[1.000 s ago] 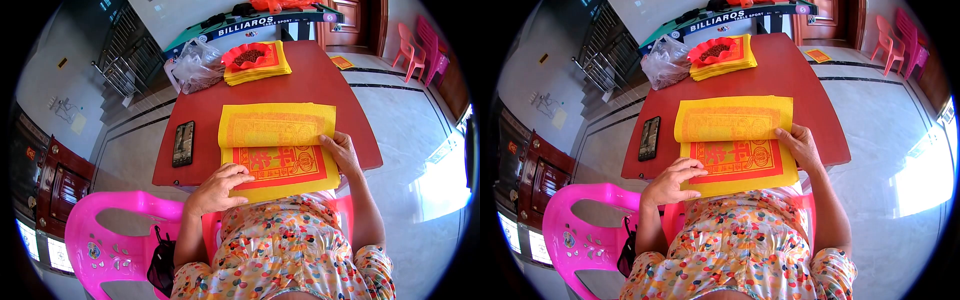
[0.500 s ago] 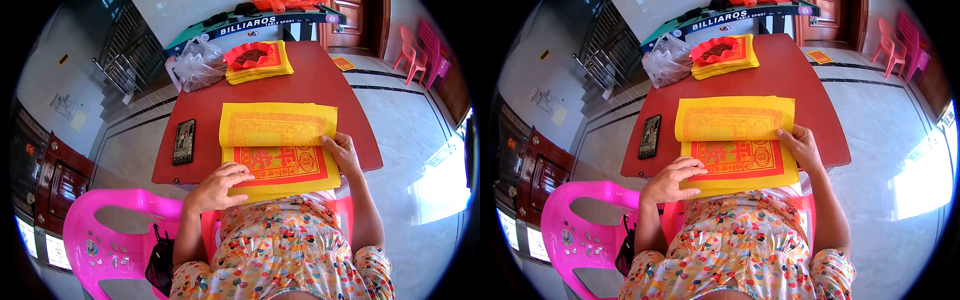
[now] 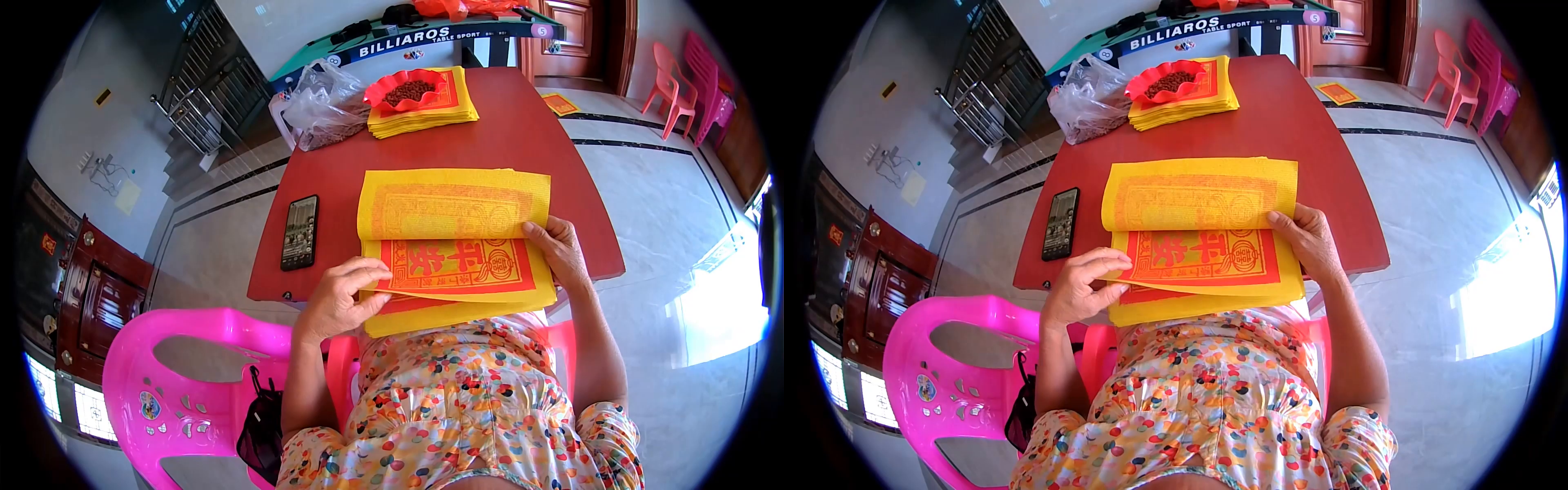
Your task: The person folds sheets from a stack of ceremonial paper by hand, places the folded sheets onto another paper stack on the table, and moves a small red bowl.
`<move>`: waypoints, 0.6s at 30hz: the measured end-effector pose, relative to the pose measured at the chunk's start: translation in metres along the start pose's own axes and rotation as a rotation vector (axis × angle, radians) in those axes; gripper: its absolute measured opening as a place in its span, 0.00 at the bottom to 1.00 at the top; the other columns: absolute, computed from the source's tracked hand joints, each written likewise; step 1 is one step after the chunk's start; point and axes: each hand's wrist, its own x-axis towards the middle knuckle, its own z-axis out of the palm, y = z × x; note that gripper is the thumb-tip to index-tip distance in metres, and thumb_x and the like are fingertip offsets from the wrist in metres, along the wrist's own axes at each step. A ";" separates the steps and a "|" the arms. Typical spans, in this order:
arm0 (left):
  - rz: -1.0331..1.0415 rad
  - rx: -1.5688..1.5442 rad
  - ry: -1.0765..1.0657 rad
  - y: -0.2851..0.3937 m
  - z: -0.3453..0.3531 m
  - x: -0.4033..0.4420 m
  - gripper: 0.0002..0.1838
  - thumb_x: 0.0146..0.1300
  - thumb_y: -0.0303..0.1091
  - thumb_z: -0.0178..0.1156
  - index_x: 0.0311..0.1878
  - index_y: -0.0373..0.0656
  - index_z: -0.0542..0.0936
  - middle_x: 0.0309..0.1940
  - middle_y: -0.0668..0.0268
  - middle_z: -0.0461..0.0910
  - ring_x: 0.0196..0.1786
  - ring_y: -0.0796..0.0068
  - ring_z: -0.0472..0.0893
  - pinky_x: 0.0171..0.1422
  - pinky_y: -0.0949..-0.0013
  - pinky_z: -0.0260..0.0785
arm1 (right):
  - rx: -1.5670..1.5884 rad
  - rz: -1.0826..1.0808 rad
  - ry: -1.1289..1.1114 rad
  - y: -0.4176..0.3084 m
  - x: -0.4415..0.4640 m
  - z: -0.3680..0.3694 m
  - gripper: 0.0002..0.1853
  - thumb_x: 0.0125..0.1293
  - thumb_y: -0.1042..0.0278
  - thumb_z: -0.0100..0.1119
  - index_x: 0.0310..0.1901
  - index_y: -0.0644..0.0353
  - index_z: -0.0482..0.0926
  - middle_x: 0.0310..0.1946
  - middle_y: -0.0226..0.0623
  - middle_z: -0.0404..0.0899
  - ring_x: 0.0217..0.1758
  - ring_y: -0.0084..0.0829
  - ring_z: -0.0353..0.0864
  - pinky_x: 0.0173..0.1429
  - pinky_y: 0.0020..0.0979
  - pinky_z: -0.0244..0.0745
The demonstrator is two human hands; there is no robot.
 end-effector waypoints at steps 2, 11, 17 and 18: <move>-0.011 -0.049 0.080 -0.005 -0.002 0.000 0.11 0.49 0.25 0.66 0.36 0.33 0.79 0.36 0.58 0.80 0.40 0.64 0.81 0.44 0.69 0.73 | 0.004 0.005 0.001 0.000 0.000 0.000 0.16 0.65 0.61 0.57 0.43 0.68 0.79 0.35 0.39 0.83 0.32 0.22 0.83 0.36 0.24 0.80; -0.136 -0.228 0.329 -0.019 -0.002 -0.003 0.04 0.54 0.22 0.62 0.32 0.31 0.77 0.30 0.64 0.78 0.32 0.80 0.76 0.37 0.77 0.68 | -0.002 -0.023 -0.006 0.001 0.000 -0.001 0.18 0.65 0.58 0.56 0.43 0.68 0.79 0.33 0.37 0.82 0.31 0.19 0.81 0.34 0.22 0.78; -0.238 -0.368 0.383 -0.021 0.005 -0.001 0.05 0.58 0.24 0.61 0.33 0.30 0.78 0.28 0.68 0.77 0.30 0.86 0.74 0.33 0.80 0.66 | -0.043 -0.002 0.031 0.000 0.000 -0.003 0.23 0.68 0.51 0.51 0.42 0.69 0.78 0.31 0.37 0.82 0.30 0.21 0.81 0.34 0.23 0.78; -0.261 -0.384 0.401 -0.021 0.006 0.000 0.05 0.59 0.25 0.61 0.34 0.31 0.78 0.28 0.69 0.77 0.30 0.87 0.74 0.33 0.81 0.66 | -0.066 0.015 0.042 0.000 -0.001 -0.004 0.24 0.68 0.50 0.48 0.42 0.69 0.78 0.31 0.37 0.82 0.30 0.21 0.81 0.34 0.23 0.77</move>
